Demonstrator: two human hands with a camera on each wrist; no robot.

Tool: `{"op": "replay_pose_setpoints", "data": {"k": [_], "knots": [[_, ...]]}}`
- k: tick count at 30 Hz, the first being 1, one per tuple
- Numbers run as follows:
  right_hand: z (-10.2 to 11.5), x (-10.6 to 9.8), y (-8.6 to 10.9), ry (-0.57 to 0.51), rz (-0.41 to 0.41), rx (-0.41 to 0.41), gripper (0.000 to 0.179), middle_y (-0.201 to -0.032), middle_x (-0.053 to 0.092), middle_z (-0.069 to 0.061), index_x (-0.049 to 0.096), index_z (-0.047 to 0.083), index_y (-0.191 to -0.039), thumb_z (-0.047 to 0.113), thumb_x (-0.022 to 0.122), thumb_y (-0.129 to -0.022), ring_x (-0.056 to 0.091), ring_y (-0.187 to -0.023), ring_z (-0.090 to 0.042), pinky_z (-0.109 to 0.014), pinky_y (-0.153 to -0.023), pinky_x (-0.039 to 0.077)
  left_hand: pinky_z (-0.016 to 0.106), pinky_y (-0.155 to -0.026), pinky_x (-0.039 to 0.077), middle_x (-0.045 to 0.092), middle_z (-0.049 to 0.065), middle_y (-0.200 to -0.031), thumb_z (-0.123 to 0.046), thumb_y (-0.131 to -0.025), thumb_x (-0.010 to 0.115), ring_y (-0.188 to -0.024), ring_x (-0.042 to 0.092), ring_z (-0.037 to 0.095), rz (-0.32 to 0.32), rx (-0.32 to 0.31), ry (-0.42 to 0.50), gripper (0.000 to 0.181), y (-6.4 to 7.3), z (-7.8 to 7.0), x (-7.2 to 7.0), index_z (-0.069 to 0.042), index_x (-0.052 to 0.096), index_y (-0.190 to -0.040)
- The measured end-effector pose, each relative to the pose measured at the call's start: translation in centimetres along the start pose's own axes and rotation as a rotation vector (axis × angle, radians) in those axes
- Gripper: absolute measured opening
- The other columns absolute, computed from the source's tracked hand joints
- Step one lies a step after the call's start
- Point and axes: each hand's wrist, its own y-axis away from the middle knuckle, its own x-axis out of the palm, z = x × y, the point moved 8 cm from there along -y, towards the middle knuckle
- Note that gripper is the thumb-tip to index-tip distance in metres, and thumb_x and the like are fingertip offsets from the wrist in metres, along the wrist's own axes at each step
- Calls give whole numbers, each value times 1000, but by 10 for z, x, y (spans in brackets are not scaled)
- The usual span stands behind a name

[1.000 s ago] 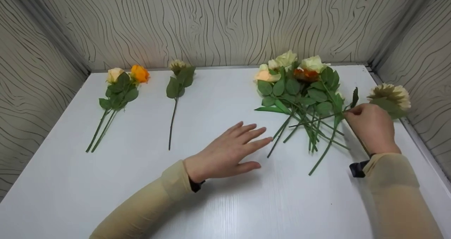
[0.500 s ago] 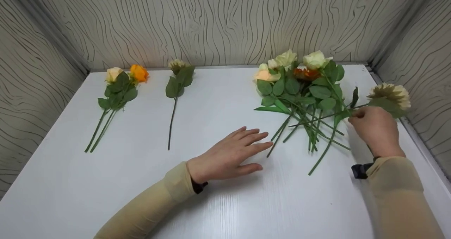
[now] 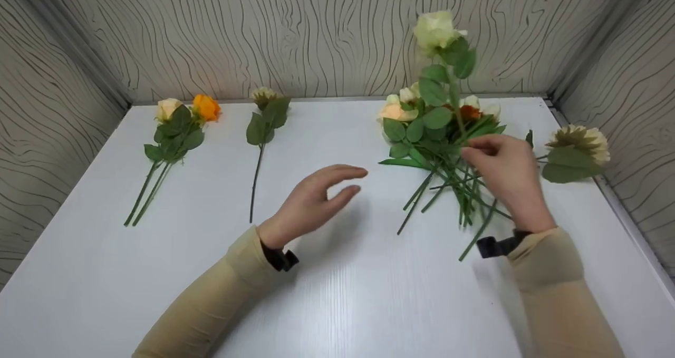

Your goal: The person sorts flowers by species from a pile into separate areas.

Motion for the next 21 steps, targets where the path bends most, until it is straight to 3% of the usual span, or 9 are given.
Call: {"op": "replay_pose_setpoints", "data": {"k": [2, 4, 7, 12, 16, 21], "knots": [[24, 27, 5, -125, 83, -22, 56, -112, 70, -7, 66, 7, -130, 52, 66, -97, 67, -93, -20, -24, -74, 56, 22, -103, 45, 66, -8, -131, -27, -107, 59, -122, 57, 3, -60, -117, 161, 31, 0, 16, -11, -17, 68, -134], [48, 57, 12, -239, 167, -54, 54, -112, 72, -8, 67, 7, -129, 50, 70, -95, 69, -96, -24, -28, -78, 58, 25, -99, 49, 68, -10, -125, -28, -106, 60, -115, 61, 2, -115, -210, 313, 29, 0, 31, -20, -17, 70, -131], [79, 99, 22, -382, 276, -105, 47, -113, 73, -12, 69, 6, -125, 43, 73, -96, 70, -96, -24, -32, -81, 59, 28, -93, 53, 70, -13, -117, -30, -104, 63, -108, 64, 3, -178, -298, 493, 27, 1, 47, -28, -16, 73, -126], [106, 138, 34, -501, 355, -179, 36, -107, 74, -16, 73, 3, -117, 32, 75, -96, 71, -89, -23, -36, -80, 59, 32, -86, 54, 72, -9, -107, -33, -99, 71, -99, 65, 9, -235, -376, 624, 27, 2, 61, -33, -15, 74, -118], [110, 153, 38, -541, 381, -178, 35, -102, 73, -16, 73, 0, -114, 29, 77, -95, 70, -86, -23, -36, -78, 59, 33, -84, 54, 73, -5, -103, -31, -94, 78, -95, 65, 13, -261, -408, 700, 26, 4, 65, -31, -15, 73, -113], [113, 164, 41, -590, 413, -167, 34, -100, 73, -15, 71, -4, -113, 23, 78, -94, 71, -85, -22, -34, -77, 60, 33, -87, 57, 73, 2, -102, -24, -95, 77, -96, 68, 18, -269, -406, 803, 21, 5, 66, -28, -13, 72, -113]]}}
